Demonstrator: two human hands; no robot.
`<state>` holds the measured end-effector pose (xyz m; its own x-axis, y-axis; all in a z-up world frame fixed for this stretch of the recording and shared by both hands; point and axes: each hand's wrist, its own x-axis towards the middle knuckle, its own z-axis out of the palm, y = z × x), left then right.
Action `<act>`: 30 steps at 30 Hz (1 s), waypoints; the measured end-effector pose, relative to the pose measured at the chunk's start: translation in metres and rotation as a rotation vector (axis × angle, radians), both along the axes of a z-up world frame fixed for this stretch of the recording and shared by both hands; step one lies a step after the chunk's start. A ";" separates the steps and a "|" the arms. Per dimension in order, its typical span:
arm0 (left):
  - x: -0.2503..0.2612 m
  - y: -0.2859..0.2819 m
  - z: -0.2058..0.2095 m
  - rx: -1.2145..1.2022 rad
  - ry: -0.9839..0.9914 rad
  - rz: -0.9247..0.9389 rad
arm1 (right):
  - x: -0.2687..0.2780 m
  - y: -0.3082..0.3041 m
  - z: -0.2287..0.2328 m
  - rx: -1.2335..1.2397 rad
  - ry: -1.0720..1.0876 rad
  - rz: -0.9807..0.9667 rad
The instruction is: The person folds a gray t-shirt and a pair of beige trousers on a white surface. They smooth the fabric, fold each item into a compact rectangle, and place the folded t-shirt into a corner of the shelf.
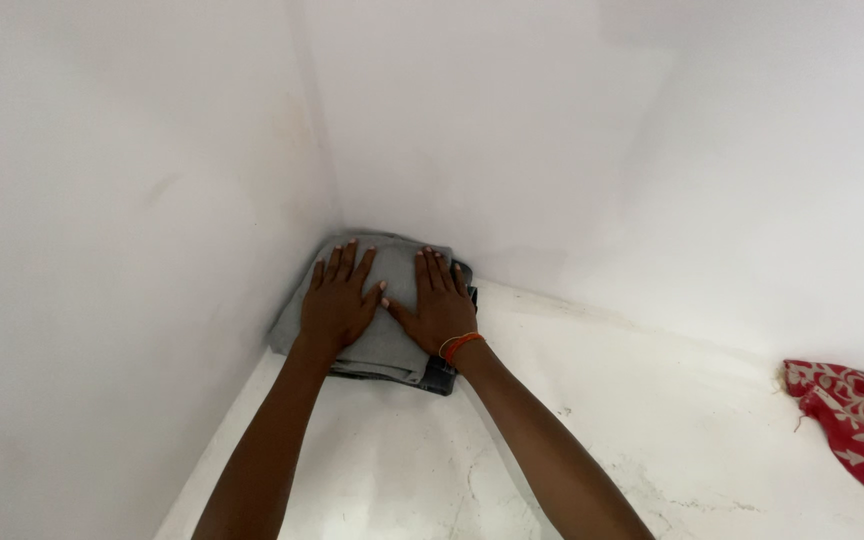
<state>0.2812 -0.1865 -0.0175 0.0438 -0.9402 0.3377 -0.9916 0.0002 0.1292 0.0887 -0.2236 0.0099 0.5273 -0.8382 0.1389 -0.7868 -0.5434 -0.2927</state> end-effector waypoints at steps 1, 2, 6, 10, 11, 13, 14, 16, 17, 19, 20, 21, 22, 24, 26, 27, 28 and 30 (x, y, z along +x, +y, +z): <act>-0.002 0.002 0.002 -0.034 -0.045 0.022 | -0.002 0.003 0.000 -0.016 0.005 -0.010; -0.006 0.008 0.001 -0.063 -0.085 0.046 | -0.006 0.007 -0.003 -0.062 0.020 -0.018; -0.030 0.043 0.007 -0.180 -0.079 -0.001 | -0.033 0.024 -0.008 -0.170 -0.023 -0.009; -0.083 0.095 0.007 -0.175 0.012 -0.012 | -0.076 0.075 -0.023 -0.270 -0.307 0.051; -0.091 0.108 0.006 -0.182 0.046 -0.027 | -0.082 0.084 -0.025 -0.211 -0.296 0.044; -0.103 0.131 0.003 -0.238 0.012 0.013 | -0.096 0.101 -0.029 -0.091 -0.274 0.013; -0.109 0.135 0.002 -0.274 -0.003 0.036 | -0.100 0.102 -0.029 -0.080 -0.300 -0.008; -0.115 0.140 0.002 -0.305 0.026 0.073 | -0.102 0.102 -0.029 -0.057 -0.355 -0.047; -0.116 0.142 0.002 -0.321 0.039 0.092 | -0.103 0.102 -0.029 -0.089 -0.355 -0.026; -0.122 0.154 -0.001 -0.250 -0.005 0.112 | -0.106 0.109 -0.032 -0.139 -0.348 0.009; -0.125 0.152 0.001 -0.227 -0.023 0.121 | -0.107 0.112 -0.031 -0.184 -0.318 0.031; -0.131 0.158 0.001 -0.188 -0.026 0.141 | -0.108 0.120 -0.032 -0.231 -0.288 0.053; -0.137 0.167 0.000 -0.158 -0.032 0.165 | -0.107 0.124 -0.030 -0.285 -0.262 0.080; -0.151 0.182 -0.002 -0.114 -0.025 0.213 | -0.103 0.133 -0.026 -0.286 -0.276 0.104; -0.163 0.194 -0.006 -0.079 -0.001 0.260 | -0.096 0.141 -0.024 -0.258 -0.259 0.139; -0.165 0.197 -0.007 -0.061 0.016 0.287 | -0.092 0.146 -0.024 -0.233 -0.234 0.159; -0.166 0.200 -0.008 -0.043 0.032 0.313 | -0.090 0.150 -0.025 -0.208 -0.209 0.179; -0.167 0.204 -0.008 -0.014 0.063 0.349 | -0.090 0.151 -0.022 -0.226 -0.171 0.177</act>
